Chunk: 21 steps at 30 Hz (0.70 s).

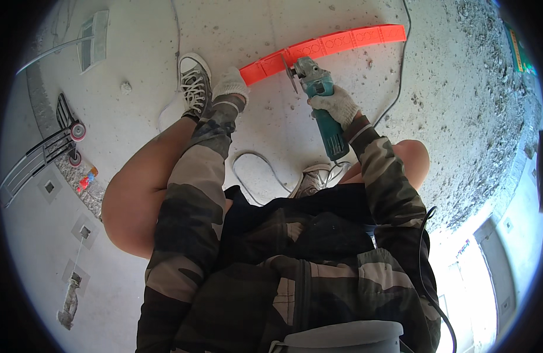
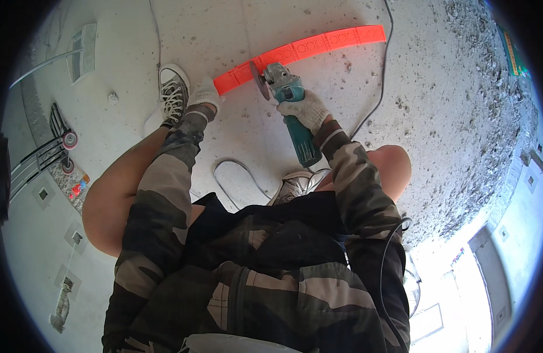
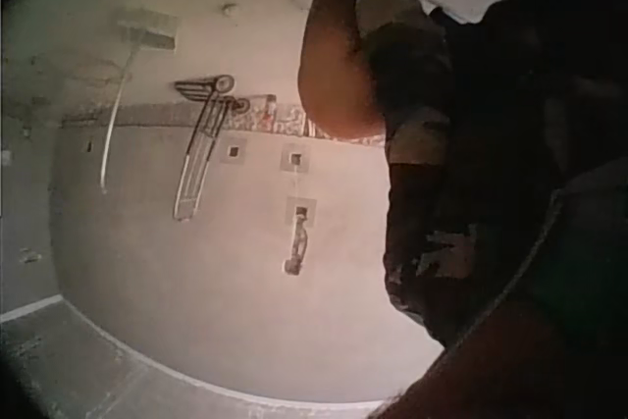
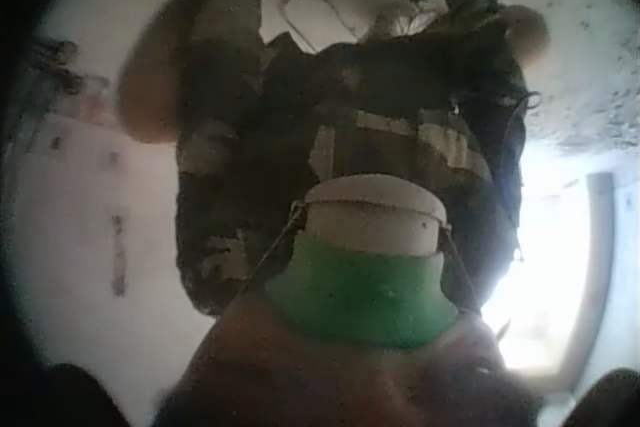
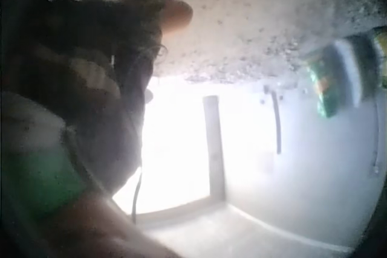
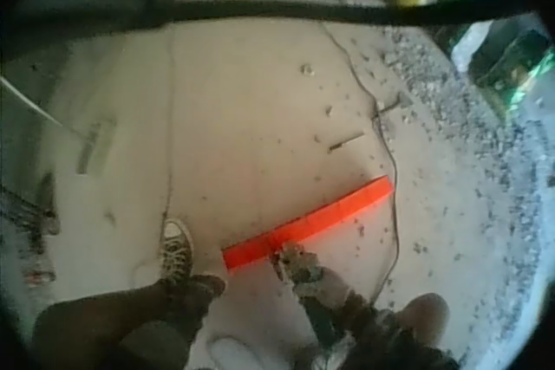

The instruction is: Use an angle grinder and a hammer drill to break up and demolish concrete floor.

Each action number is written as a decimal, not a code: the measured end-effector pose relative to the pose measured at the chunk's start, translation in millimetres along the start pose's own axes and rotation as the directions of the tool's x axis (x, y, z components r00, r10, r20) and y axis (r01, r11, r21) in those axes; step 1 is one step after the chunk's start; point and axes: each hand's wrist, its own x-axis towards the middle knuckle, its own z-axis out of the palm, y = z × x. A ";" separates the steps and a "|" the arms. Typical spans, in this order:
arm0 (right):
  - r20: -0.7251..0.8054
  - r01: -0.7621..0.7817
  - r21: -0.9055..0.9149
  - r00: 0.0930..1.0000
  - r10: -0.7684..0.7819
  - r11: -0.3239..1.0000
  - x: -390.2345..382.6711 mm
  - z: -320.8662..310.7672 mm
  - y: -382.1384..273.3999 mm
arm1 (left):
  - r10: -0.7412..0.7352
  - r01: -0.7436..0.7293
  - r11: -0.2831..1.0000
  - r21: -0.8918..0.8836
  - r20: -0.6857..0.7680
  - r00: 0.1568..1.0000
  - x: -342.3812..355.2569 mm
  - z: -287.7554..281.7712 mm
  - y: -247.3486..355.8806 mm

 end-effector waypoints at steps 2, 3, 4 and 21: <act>-0.004 0.006 -0.023 1.000 -0.006 1.000 -0.2 0.1 -0.2 | 0.001 -0.001 1.000 0.011 0.000 1.000 0.1 0.1 0.1; -0.005 0.005 -0.023 1.000 -0.005 1.000 0.0 0.1 0.0 | 0.005 -0.005 1.000 0.015 0.000 1.000 0.9 -0.1 -0.3; -0.007 0.005 -0.028 1.000 -0.005 1.000 0.3 0.2 0.3 | 0.010 -0.010 1.000 0.019 0.001 1.000 1.9 -0.4 -0.7; -0.019 0.003 -0.027 1.000 -0.004 1.000 2.2 1.8 3.1 | 0.022 -0.022 1.000 0.019 -0.008 1.000 1.7 0.8 -1.7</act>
